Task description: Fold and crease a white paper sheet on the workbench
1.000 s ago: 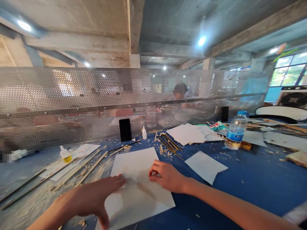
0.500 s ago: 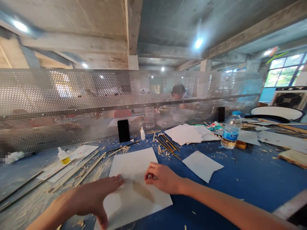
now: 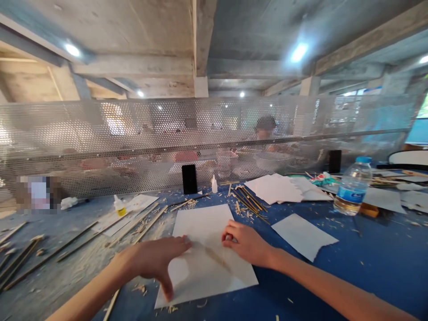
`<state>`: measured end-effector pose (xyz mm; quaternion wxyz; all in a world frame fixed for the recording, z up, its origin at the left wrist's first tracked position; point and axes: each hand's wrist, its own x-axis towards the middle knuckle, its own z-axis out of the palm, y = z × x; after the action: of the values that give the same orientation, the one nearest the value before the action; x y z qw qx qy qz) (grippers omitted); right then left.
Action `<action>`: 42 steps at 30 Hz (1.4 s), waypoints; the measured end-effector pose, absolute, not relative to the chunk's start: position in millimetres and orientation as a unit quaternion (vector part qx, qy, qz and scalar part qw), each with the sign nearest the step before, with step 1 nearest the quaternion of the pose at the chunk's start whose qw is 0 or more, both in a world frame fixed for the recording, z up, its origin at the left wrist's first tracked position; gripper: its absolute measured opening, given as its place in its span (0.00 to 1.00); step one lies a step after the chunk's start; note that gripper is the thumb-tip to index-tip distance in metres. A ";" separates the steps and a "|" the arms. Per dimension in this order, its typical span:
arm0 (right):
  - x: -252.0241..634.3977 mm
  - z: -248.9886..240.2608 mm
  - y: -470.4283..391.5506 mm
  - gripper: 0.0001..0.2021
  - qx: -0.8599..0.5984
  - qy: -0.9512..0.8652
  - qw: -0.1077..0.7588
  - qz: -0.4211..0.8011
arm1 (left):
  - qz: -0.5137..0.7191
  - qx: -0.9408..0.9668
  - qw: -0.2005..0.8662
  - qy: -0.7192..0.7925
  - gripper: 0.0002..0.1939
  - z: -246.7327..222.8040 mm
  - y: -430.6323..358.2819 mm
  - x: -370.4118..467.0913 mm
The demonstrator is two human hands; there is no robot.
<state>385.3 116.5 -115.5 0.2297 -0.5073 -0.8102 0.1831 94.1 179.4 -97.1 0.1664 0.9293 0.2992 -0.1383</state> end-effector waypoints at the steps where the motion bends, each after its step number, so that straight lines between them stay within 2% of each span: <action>1: 383.7 -115.2 114.0 0.03 -0.491 -0.820 0.222 0.193 | -0.138 0.929 0.167 0.301 0.58 -98.1 180.3 93.6; 4: 381.1 -114.8 110.2 0.03 -0.459 -0.837 0.209 0.211 | -0.140 0.928 0.167 0.303 0.60 -97.5 180.2 95.0; 10: 387.1 -115.2 118.0 0.04 -0.516 -0.809 0.232 0.163 | -0.160 0.925 0.157 0.308 0.59 -89.9 175.0 101.6; 15: 381.6 -116.4 111.3 0.04 -0.439 -0.850 0.206 0.204 | -0.159 0.929 0.143 0.301 0.60 -93.1 176.4 101.8; 20: 389.9 -114.2 120.7 0.05 -0.509 -0.814 0.230 0.161 | -0.140 0.934 0.153 0.292 0.58 -93.0 176.6 102.2; 25: 386.5 -113.5 116.9 0.04 -0.435 -0.846 0.200 0.235 | -0.138 0.931 0.157 0.299 0.60 -92.5 175.8 103.0; 30: 392.1 -110.7 122.4 0.04 -0.502 -0.815 0.226 0.179 | -0.136 0.932 0.158 0.297 0.58 -86.8 173.2 104.8; 34: 391.3 -110.3 123.2 0.04 -0.444 -0.845 0.202 0.217 | -0.134 0.931 0.158 0.300 0.57 -82.5 171.0 108.2; 39: 395.7 -110.2 129.2 0.05 -0.505 -0.817 0.223 0.166 | -0.133 0.933 0.153 0.296 0.54 -82.5 171.2 108.9; 42: 398.9 -111.9 131.7 0.04 -0.493 -0.823 0.215 0.183 | -0.129 0.936 0.147 0.292 0.54 -84.5 172.3 107.3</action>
<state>398.9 131.7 -111.9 0.2155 -0.4927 -0.8229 0.1834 107.3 172.3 -84.5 0.1475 0.9361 0.2922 -0.1286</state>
